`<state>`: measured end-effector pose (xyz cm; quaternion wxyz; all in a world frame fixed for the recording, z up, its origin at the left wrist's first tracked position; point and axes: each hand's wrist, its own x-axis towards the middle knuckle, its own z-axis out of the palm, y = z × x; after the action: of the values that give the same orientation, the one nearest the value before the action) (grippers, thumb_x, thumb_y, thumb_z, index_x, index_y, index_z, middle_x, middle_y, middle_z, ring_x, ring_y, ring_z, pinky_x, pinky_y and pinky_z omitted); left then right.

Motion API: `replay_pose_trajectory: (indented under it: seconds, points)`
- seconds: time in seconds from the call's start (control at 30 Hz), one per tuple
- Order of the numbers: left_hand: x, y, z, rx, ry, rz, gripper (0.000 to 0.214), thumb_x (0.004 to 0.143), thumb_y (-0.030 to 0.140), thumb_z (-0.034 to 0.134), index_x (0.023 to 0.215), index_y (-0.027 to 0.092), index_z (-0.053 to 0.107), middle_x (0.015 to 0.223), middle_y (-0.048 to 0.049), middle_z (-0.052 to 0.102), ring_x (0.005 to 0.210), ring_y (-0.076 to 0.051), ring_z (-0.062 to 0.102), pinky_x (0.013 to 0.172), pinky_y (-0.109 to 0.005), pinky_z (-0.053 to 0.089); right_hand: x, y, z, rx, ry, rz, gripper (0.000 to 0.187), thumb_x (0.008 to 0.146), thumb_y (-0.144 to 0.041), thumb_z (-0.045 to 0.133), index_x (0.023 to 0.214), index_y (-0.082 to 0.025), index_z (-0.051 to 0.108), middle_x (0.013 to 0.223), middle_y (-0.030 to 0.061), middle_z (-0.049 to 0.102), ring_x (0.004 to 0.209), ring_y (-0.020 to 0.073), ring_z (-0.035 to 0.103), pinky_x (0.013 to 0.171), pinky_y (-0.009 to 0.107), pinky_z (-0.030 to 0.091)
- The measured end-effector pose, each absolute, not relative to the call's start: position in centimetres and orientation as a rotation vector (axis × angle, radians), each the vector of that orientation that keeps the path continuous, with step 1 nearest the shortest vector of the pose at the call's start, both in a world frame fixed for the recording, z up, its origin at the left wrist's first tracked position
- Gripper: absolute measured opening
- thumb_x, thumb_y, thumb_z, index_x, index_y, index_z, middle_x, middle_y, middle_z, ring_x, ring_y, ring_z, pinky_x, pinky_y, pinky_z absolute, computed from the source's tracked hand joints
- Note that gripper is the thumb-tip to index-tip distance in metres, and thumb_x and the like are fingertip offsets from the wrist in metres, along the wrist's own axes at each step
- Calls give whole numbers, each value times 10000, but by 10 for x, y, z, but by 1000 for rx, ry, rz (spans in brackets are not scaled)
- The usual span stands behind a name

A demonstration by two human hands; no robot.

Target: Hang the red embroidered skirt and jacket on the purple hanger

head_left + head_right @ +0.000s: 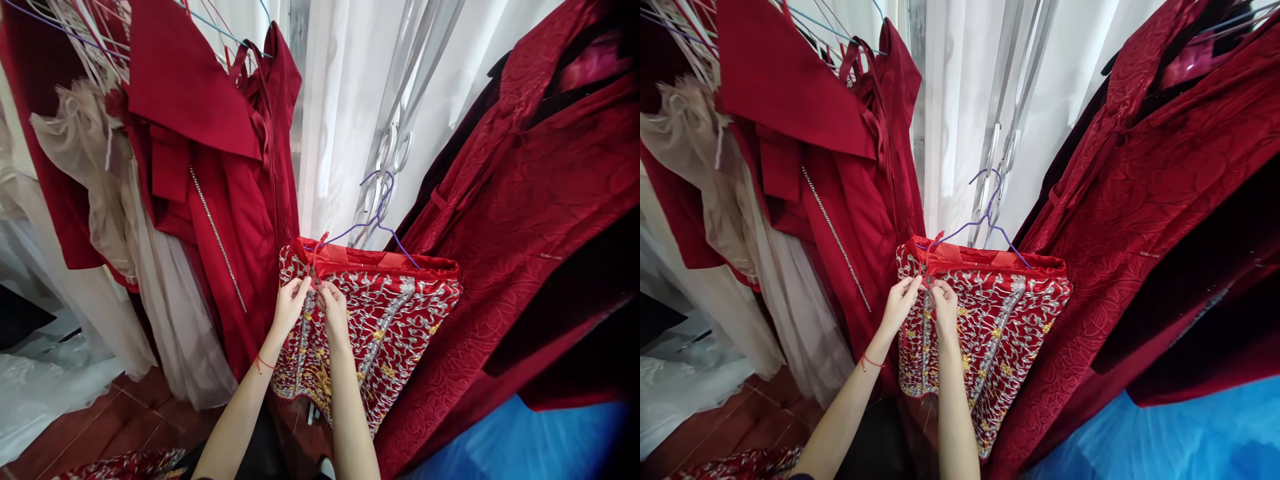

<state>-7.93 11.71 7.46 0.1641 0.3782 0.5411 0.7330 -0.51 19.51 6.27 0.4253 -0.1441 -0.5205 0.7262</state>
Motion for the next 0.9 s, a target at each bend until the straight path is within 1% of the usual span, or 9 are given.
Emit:
replay_pose_trajectory:
  seconds: [0.1,0.2,0.3,0.37,0.5,0.63,0.7,0.77,0.9]
  points:
    - [-85,106,73,1244,1760,2086,371,860,504,597,720,162,629,633,9,582,581,-87,503,573,-206,391,-5,190,45,-510,-1360,1694,282,735,-446,615,665,-216,469,498,-107,299,440,67,221,449,222,202]
    - [-92,94,74,1314,1862,2044,318,864,463,604,791,161,674,663,0,619,604,-101,535,596,-216,411,-3,185,23,-743,-1515,1402,264,756,-428,557,633,-223,446,517,-73,372,474,97,308,491,244,257]
    - [-97,87,75,1334,1875,2017,303,865,440,608,888,155,707,681,-5,638,604,-106,546,597,-218,426,3,180,4,-1063,-1667,1029,149,748,-359,552,721,-215,525,583,-19,510,548,160,446,565,282,335]
    - [-99,85,75,1348,1870,2015,314,874,434,596,944,152,716,720,-18,665,621,-114,566,607,-222,441,7,177,-2,-1167,-1715,873,139,754,-316,535,823,-200,569,690,40,600,638,211,532,624,323,395]
    - [-98,86,73,1369,1830,2018,319,889,425,575,995,154,708,785,-39,702,662,-130,608,637,-231,475,10,172,12,-823,-1724,764,256,816,-309,513,1007,-161,595,1015,150,647,943,266,601,864,416,469]
    - [-95,88,75,1443,1799,1999,251,903,379,561,981,173,682,893,-57,722,787,-157,661,744,-252,506,3,171,49,-350,-1751,978,336,882,-345,534,1191,-215,545,1239,110,612,1150,225,570,1026,401,430]
    - [-95,88,79,1519,1851,1975,202,910,342,550,946,185,671,929,-59,713,843,-164,657,787,-263,501,-1,172,66,-223,-1740,1115,322,885,-351,554,1183,-231,534,1204,83,628,1122,206,586,1006,366,450]
    - [-96,88,85,1582,1906,1955,178,919,315,530,892,191,656,910,-54,689,842,-163,638,782,-264,490,-3,176,78,-179,-1729,1214,250,895,-358,544,1111,-232,543,1049,50,656,962,178,617,898,316,491]
    - [-101,90,97,1573,1873,2004,178,922,310,522,837,197,630,861,-42,649,817,-160,617,757,-254,467,4,188,90,-264,-1801,1132,191,919,-367,498,988,-217,593,816,-3,601,691,130,513,695,250,439]
